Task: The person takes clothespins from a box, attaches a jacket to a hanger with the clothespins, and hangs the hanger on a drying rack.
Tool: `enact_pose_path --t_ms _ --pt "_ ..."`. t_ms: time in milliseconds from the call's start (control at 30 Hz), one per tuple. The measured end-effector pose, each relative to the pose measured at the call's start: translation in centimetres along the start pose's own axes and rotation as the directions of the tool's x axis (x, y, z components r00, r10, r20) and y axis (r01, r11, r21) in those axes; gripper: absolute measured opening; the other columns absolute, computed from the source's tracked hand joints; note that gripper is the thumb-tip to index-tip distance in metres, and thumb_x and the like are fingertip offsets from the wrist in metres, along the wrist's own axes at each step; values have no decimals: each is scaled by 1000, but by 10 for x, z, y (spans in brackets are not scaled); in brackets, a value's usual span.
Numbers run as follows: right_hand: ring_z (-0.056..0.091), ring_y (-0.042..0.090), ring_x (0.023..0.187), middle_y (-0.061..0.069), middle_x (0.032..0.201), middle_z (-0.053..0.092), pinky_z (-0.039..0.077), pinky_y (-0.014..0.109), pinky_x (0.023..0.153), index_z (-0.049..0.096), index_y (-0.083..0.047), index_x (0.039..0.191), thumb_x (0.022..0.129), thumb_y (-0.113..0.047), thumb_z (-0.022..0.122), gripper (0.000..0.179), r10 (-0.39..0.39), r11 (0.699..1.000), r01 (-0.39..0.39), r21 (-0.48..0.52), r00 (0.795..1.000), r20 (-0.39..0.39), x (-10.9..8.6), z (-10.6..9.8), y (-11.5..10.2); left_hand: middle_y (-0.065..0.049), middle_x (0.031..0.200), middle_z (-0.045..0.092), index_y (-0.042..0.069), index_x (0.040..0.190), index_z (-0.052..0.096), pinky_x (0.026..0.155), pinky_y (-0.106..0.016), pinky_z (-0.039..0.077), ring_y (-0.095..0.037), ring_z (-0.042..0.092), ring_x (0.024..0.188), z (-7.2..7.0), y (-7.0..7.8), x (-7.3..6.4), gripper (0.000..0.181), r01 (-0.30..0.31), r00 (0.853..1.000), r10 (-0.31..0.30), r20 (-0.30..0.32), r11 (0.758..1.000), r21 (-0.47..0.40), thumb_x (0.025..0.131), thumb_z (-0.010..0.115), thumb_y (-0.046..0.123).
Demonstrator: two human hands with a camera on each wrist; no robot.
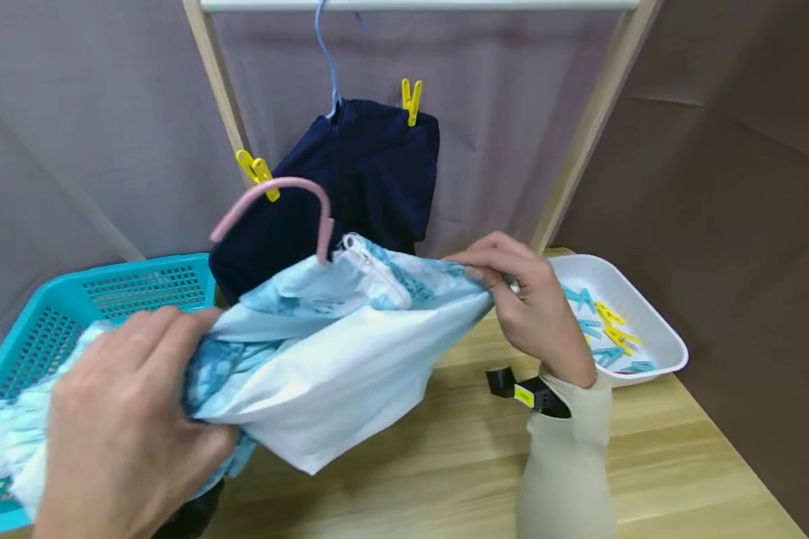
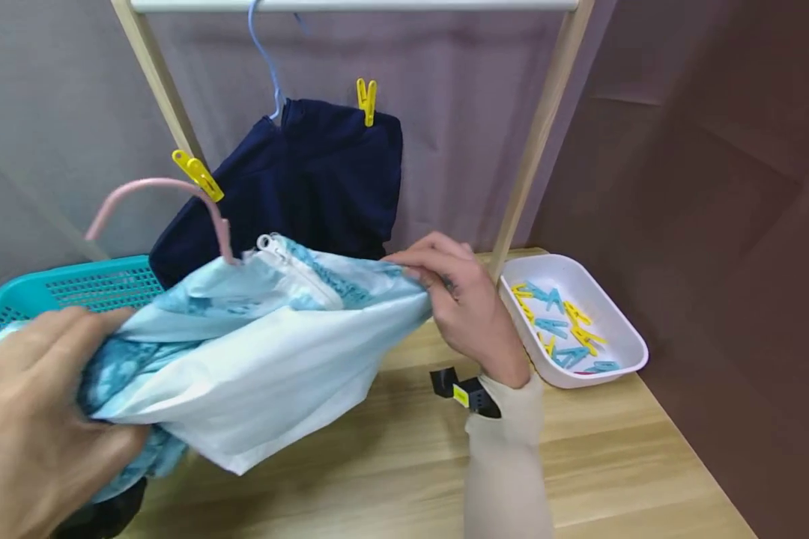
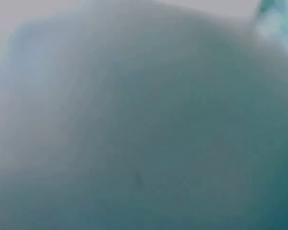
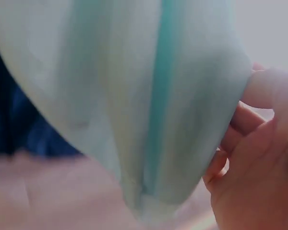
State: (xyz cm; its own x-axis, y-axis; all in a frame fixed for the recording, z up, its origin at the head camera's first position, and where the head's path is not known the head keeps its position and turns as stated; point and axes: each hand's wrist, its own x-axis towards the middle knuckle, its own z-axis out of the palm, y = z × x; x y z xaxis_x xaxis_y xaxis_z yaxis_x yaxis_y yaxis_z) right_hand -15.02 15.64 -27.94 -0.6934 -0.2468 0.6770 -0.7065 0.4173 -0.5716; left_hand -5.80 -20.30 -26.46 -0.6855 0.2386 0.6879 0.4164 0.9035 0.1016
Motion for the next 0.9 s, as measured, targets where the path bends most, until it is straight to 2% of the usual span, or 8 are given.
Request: enact_pose_path --t_ms 233,433,533,633,700,767,833,900 --pt "57 2 101 5 106 67 41 18 88 78 -9 113 99 0 60 25 27 970 -74 -230 979 -202 -14 -35 32 -12 102 69 4 120 68 85 -47 50 -31 61 94 52 63 45 61 -11 995 -12 -103 975 -222 61 64 -9" --pt "45 -2 99 -2 98 57 31 20 86 76 -2 112 97 0 63 20 98 947 -157 -280 971 -216 -24 -49 60 -15 113 58 7 126 63 95 -45 43 -34 50 107 122 77 71 60 -18 958 -120 -262 881 -472 71 63 -17" --pt "49 -1 90 -11 94 58 34 19 81 76 -1 109 101 -8 60 19 115 950 -198 -242 942 -317 -24 -51 68 -18 120 46 4 121 59 105 -42 39 -31 43 117 154 83 77 41 61 865 -333 -375 813 -579 83 69 -4" --pt "51 1 83 -15 91 61 37 18 78 74 0 104 103 -17 57 24 138 947 -249 -201 884 -447 -21 -52 68 -13 114 40 1 109 51 106 -36 36 -22 41 116 180 98 78 24 140 705 -563 -431 707 -693 94 67 12" --pt "52 2 79 -18 89 61 38 18 77 72 1 102 104 -21 56 28 163 941 -287 -178 846 -507 -19 -52 66 -6 107 36 3 101 44 101 -31 37 -16 40 110 192 110 79 18 112 606 -680 -414 588 -801 102 59 14" --pt "51 2 78 -21 86 60 37 19 75 71 2 102 104 -25 57 30 187 931 -322 -170 822 -538 -16 -52 64 -2 103 32 7 98 38 95 -31 37 -16 39 104 201 121 80 13 -19 547 -765 -340 395 -918 108 44 13" --pt "50 4 77 -24 83 57 36 21 74 71 2 103 103 -27 57 32 208 924 -347 -163 811 -547 -15 -52 64 -2 105 34 9 99 35 94 -34 38 -20 41 104 210 128 80 14 -173 501 -840 -210 140 -975 111 32 14" --pt "49 4 77 -24 81 56 36 21 73 71 1 104 103 -28 58 32 234 919 -366 -149 807 -542 -15 -52 64 -6 114 41 11 106 37 99 -38 41 -23 44 111 221 129 79 19 -288 470 -882 22 -177 -941 113 23 21"
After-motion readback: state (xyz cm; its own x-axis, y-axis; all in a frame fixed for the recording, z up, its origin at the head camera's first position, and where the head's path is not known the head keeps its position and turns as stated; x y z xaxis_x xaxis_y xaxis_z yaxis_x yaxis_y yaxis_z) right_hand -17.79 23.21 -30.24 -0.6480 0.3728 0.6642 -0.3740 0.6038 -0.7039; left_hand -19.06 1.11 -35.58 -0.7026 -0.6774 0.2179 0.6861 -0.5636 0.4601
